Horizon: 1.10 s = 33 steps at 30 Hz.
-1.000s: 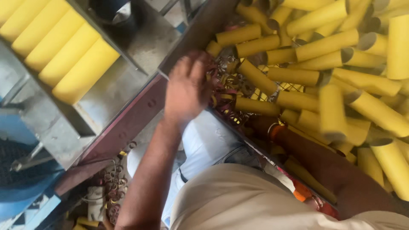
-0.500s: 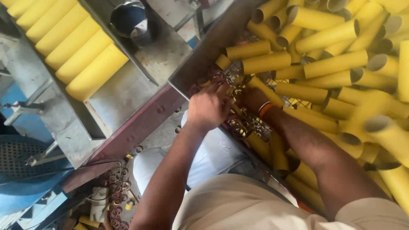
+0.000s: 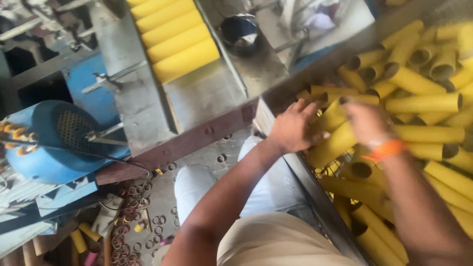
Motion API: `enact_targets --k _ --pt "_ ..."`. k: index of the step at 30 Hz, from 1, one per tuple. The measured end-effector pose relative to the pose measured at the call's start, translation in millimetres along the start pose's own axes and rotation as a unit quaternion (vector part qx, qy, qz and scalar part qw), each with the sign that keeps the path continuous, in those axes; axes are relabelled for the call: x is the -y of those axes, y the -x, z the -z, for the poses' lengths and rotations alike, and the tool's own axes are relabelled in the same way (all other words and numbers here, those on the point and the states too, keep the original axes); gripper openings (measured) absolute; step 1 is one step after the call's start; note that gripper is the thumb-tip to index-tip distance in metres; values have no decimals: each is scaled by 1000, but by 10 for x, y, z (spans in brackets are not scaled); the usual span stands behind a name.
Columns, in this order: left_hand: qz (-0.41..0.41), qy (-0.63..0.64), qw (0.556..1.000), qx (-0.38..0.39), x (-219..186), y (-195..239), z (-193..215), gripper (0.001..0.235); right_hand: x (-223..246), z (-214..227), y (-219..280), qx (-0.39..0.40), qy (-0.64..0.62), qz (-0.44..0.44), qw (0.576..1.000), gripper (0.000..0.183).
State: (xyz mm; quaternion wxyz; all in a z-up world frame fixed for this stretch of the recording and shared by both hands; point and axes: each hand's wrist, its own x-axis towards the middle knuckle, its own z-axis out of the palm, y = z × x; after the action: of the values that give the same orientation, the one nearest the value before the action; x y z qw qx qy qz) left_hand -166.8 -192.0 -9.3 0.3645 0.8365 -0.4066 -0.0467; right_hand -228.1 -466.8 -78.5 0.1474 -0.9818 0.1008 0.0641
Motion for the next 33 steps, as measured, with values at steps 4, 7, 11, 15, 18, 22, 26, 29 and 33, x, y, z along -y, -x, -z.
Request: enact_targets --k 4,7,11,15,18,22,26,29,33 --pt "-55 -30 990 -124 -224 98 419 84 407 1323 400 -163 -307 93 933 25" --pt "-43 -100 980 -166 -295 213 742 84 1073 1406 287 -180 -414 130 883 19" --pt "44 -221 963 -147 85 206 1140 84 1987 992 -375 -171 -434 175 867 20" --pt "141 -308 937 -87 782 335 1351 85 2824 378 -876 -195 -369 201 886 24" --pt "172 -319 928 -89 1217 523 1388 94 3136 172 -1021 -186 -325 209 904 24" --pt "232 -358 905 -3 1544 610 1326 93 2966 227 -984 -317 -179 345 865 7" --pt "236 -407 882 0 1531 518 1406 69 2232 338 -871 -254 -334 251 872 12" --pt "193 -377 906 -31 1258 468 1407 72 1246 171 -732 -201 -413 134 878 11" --pt "57 -150 976 -149 619 318 1050 58 -71 -462 -456 -158 -417 -14 895 13"
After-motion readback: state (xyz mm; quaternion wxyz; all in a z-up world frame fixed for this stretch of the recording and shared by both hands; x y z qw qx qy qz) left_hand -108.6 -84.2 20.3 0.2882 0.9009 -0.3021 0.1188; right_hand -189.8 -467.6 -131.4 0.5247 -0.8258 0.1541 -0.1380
